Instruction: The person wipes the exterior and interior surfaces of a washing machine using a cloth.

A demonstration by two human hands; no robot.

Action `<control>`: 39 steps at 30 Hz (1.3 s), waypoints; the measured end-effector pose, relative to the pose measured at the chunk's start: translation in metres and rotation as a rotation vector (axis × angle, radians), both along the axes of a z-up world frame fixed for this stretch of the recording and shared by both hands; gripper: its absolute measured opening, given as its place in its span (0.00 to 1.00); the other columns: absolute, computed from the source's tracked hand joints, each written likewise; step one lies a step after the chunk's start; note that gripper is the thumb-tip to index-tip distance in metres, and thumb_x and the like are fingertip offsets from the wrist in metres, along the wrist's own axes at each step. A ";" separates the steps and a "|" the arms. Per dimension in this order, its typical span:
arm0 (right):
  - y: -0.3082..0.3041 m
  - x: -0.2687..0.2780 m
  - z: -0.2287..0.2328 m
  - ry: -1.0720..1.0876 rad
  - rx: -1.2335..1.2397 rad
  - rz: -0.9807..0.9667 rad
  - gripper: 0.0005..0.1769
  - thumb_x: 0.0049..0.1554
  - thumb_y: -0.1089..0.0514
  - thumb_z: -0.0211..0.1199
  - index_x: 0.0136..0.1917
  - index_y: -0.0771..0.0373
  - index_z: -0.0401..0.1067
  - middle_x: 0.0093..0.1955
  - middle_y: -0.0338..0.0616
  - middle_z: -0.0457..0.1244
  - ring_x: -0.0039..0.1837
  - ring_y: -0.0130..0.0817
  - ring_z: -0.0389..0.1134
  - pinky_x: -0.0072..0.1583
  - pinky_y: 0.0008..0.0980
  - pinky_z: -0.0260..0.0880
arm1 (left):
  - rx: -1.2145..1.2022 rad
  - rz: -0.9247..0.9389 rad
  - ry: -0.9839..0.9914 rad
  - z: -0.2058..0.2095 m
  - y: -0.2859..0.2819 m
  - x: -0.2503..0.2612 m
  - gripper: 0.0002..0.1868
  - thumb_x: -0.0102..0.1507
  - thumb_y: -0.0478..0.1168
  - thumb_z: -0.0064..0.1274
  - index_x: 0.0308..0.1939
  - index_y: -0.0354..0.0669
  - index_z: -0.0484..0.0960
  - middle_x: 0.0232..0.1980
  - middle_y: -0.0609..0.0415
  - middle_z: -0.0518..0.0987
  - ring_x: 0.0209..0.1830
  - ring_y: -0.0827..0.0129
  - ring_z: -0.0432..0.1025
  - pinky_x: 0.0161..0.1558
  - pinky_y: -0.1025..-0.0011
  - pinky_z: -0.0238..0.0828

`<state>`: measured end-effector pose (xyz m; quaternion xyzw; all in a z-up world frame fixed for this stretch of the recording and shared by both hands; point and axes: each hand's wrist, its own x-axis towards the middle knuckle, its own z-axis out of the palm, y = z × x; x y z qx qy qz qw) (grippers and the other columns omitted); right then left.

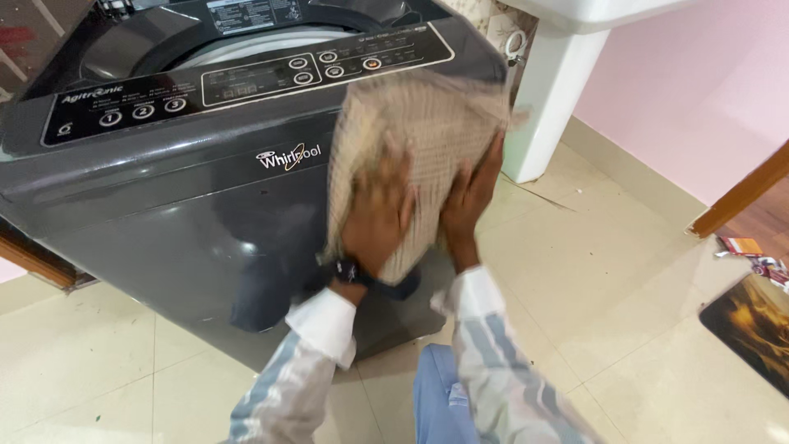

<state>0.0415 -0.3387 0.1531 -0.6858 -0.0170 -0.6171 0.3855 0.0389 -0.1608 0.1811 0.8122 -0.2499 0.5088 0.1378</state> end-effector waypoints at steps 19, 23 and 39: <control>0.057 0.046 0.045 -0.006 -0.321 -0.160 0.36 0.74 0.44 0.49 0.82 0.66 0.41 0.88 0.62 0.34 0.89 0.56 0.29 0.84 0.57 0.25 | -0.168 0.071 -0.036 0.046 0.115 0.007 0.21 0.77 0.51 0.45 0.68 0.41 0.75 0.70 0.41 0.73 0.71 0.40 0.64 0.72 0.39 0.54; 0.091 0.024 0.057 0.056 -0.445 -0.133 0.30 0.72 0.46 0.47 0.84 0.51 0.54 0.89 0.49 0.41 0.88 0.51 0.36 0.85 0.56 0.29 | -0.188 0.237 -0.074 0.032 0.132 0.009 0.28 0.78 0.52 0.39 0.78 0.42 0.72 0.81 0.41 0.65 0.82 0.41 0.55 0.78 0.42 0.44; 0.182 0.005 -0.145 0.312 -0.695 0.130 0.19 0.63 0.48 0.56 0.40 0.62 0.76 0.42 0.51 0.70 0.51 0.61 0.66 0.72 0.76 0.49 | -0.480 0.380 0.428 -0.192 0.214 -0.015 0.40 0.70 0.61 0.41 0.66 0.23 0.64 0.71 0.17 0.61 0.73 0.23 0.53 0.71 0.32 0.41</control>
